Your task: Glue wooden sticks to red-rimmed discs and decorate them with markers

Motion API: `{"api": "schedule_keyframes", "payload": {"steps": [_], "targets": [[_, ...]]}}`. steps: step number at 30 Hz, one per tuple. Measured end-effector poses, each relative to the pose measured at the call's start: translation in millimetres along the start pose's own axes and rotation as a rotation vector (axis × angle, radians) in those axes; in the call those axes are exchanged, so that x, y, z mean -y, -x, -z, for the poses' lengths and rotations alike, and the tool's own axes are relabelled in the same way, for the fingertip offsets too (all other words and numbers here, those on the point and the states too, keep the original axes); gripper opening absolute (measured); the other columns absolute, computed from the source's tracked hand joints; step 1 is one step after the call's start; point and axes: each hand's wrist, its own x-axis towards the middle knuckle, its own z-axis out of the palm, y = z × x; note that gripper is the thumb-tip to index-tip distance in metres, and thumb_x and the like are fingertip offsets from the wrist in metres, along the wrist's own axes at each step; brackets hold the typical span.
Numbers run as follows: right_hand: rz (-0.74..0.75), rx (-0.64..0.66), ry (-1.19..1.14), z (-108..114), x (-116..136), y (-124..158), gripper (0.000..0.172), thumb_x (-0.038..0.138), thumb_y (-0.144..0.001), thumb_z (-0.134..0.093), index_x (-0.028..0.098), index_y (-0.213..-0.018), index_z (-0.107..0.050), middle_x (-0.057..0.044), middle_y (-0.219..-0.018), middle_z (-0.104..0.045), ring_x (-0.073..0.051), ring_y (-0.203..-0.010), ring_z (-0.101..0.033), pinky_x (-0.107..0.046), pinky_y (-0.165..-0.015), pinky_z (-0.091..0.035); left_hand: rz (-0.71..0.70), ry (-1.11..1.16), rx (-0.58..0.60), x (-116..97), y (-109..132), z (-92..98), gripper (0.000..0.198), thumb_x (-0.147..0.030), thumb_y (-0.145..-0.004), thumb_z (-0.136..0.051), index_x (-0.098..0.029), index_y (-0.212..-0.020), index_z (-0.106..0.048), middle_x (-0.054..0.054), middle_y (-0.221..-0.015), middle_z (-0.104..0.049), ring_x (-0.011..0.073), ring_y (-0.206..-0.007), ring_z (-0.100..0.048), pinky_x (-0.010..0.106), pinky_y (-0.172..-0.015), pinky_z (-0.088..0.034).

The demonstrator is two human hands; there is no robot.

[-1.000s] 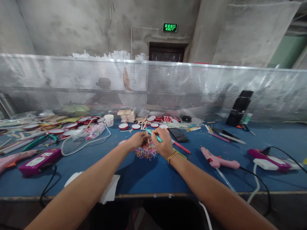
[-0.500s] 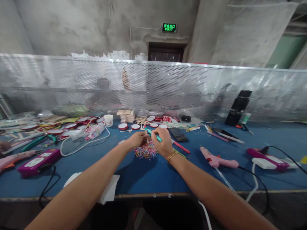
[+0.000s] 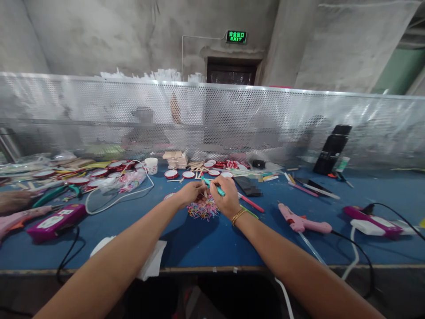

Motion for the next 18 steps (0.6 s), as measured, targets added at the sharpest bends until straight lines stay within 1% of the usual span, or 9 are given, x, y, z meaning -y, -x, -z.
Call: {"api": "schedule_keyframes", "payload": {"steps": [4,9,13,18], "targets": [[-0.012,-0.019,0.002,-0.1,-0.2,0.2,0.014,0.021,-0.089,-0.05,0.021,-0.076,-0.052,0.001,-0.071,-0.061,-0.015,-0.069,-0.052,-0.033,-0.077,-0.036,-0.001,0.017,0.006,0.9,-0.6,0.6,0.03,-0.045,-0.082,-0.059,-0.015,-0.076,-0.056,0.002,-0.065,-0.061,0.0098,-0.051,-0.057,0.019,-0.047,-0.038],[-0.001,0.008,-0.001,-1.0,-0.2,-0.4,0.012,0.021,-0.089,-0.05,0.021,-0.077,-0.053,0.001,-0.071,-0.061,-0.015,-0.068,-0.052,-0.033,-0.079,-0.036,0.015,0.028,-0.007,-2.0,1.6,-1.1,0.027,-0.041,-0.082,-0.06,-0.015,-0.076,-0.055,0.001,-0.062,-0.06,0.0101,-0.05,-0.057,0.019,-0.046,-0.038],[-0.014,-0.016,0.014,-1.3,-0.4,-0.2,0.014,0.021,-0.089,-0.049,0.021,-0.076,-0.052,0.001,-0.071,-0.061,-0.015,-0.068,-0.052,-0.033,-0.078,-0.035,0.02,0.034,-0.014,-3.1,2.1,-1.5,0.027,-0.04,-0.082,-0.061,-0.015,-0.075,-0.055,0.002,-0.063,-0.061,0.0097,-0.049,-0.057,0.019,-0.046,-0.039],[-0.003,0.02,0.003,-0.5,-0.2,-0.2,0.013,0.022,-0.09,-0.048,0.021,-0.079,-0.054,0.001,-0.073,-0.062,-0.015,-0.07,-0.053,-0.033,-0.08,-0.035,0.022,0.04,0.003,-2.7,1.5,-1.5,0.028,-0.042,-0.082,-0.061,-0.015,-0.075,-0.056,0.001,-0.062,-0.06,0.0099,-0.05,-0.057,0.02,-0.047,-0.041]]}}
